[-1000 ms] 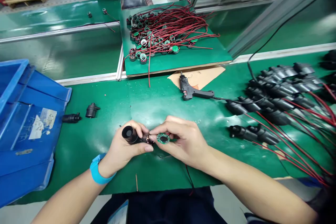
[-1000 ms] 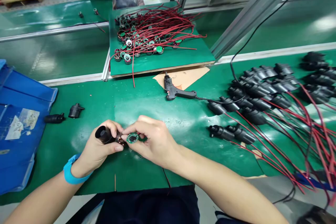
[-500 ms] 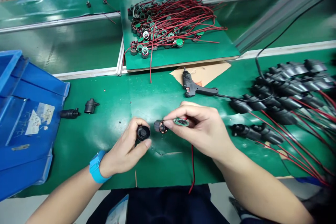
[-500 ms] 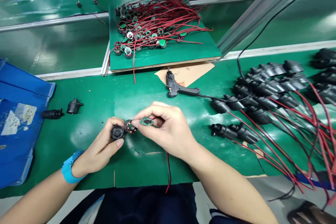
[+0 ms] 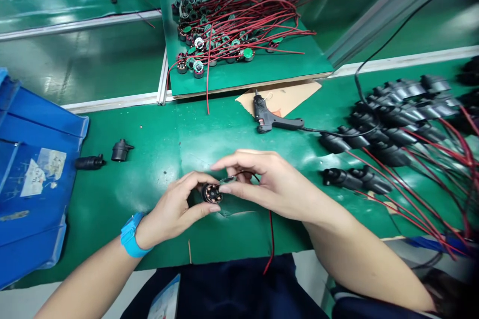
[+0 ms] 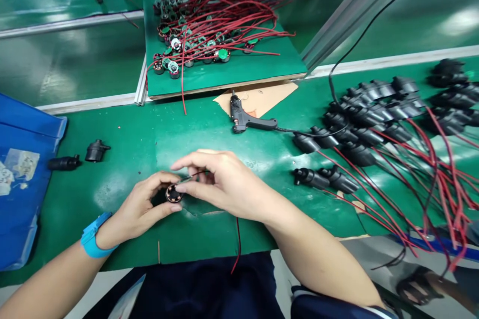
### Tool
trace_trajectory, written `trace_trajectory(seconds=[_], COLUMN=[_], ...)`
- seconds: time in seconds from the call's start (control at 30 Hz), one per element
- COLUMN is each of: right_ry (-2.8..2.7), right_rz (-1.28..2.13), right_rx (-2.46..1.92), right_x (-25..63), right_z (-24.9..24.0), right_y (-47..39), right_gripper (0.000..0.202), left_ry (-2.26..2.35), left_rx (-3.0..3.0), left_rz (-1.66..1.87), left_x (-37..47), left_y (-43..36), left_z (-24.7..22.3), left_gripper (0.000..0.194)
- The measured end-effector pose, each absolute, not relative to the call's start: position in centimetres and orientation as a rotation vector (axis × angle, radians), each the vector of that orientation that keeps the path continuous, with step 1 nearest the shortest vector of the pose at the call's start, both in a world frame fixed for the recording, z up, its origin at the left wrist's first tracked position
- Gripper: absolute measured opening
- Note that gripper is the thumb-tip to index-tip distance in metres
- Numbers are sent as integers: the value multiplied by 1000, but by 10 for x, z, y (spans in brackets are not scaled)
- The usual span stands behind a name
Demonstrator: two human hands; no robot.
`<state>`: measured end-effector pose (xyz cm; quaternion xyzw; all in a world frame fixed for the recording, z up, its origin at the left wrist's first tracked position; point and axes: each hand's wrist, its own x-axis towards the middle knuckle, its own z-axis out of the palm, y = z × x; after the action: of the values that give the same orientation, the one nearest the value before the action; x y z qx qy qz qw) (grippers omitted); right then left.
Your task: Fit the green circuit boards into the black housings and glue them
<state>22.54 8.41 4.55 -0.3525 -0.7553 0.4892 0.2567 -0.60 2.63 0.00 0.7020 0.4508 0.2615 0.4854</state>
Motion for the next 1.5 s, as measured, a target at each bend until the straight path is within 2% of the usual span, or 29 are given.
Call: trace_trajectory(seconds=[0.4, 0.53, 0.63, 0.73, 0.83, 0.93, 1.0, 1.07, 1.17, 1.23, 1.3, 1.5], right_ry=[-2173, -2240, -2253, -2094, -1910, -1840, -1825, -1782, -1642, -1535, -1477, -1450], right_rz=[1240, 1265, 1384, 1584, 1631, 1559, 1577, 1662, 1853, 1977, 2006, 1918], right_rx=[-989, -924, -910, -942, -1000, -1081, -1094, -1083, -1016, -934, -890, -1017], right_x=[231, 234, 232, 229, 226, 223, 221, 218, 213, 211, 210, 206], right_z=[40, 37, 28, 20, 19, 20, 19, 17, 13, 12, 13, 15], right_y=[85, 87, 89, 91, 90, 88, 86, 85, 82, 81, 79, 72], right_gripper=[13, 27, 28, 19, 14, 17, 18, 18, 22, 26, 28, 30], left_ry=[1123, 1136, 1115, 1117, 1122, 1254, 1376, 1423, 1353, 1295, 1257, 1296], left_rx=[1772, 1985, 2082, 2041, 2067, 2133, 2162, 2212, 2274, 2266, 2251, 2304], left_rz=[697, 738, 611, 604, 685, 875, 996, 1059, 1128, 1196, 1215, 1191], left_x=[-10, -10, -9, -6, -5, -4, -4, -5, -8, -10, -11, -9], left_y=[31, 36, 39, 36, 31, 28, 27, 28, 29, 30, 31, 31], left_z=[-4, -8, -13, -15, -13, -11, -13, -15, -16, -16, -15, -8], left_gripper=[35, 33, 32, 35, 32, 25, 32, 36, 31, 36, 40, 28])
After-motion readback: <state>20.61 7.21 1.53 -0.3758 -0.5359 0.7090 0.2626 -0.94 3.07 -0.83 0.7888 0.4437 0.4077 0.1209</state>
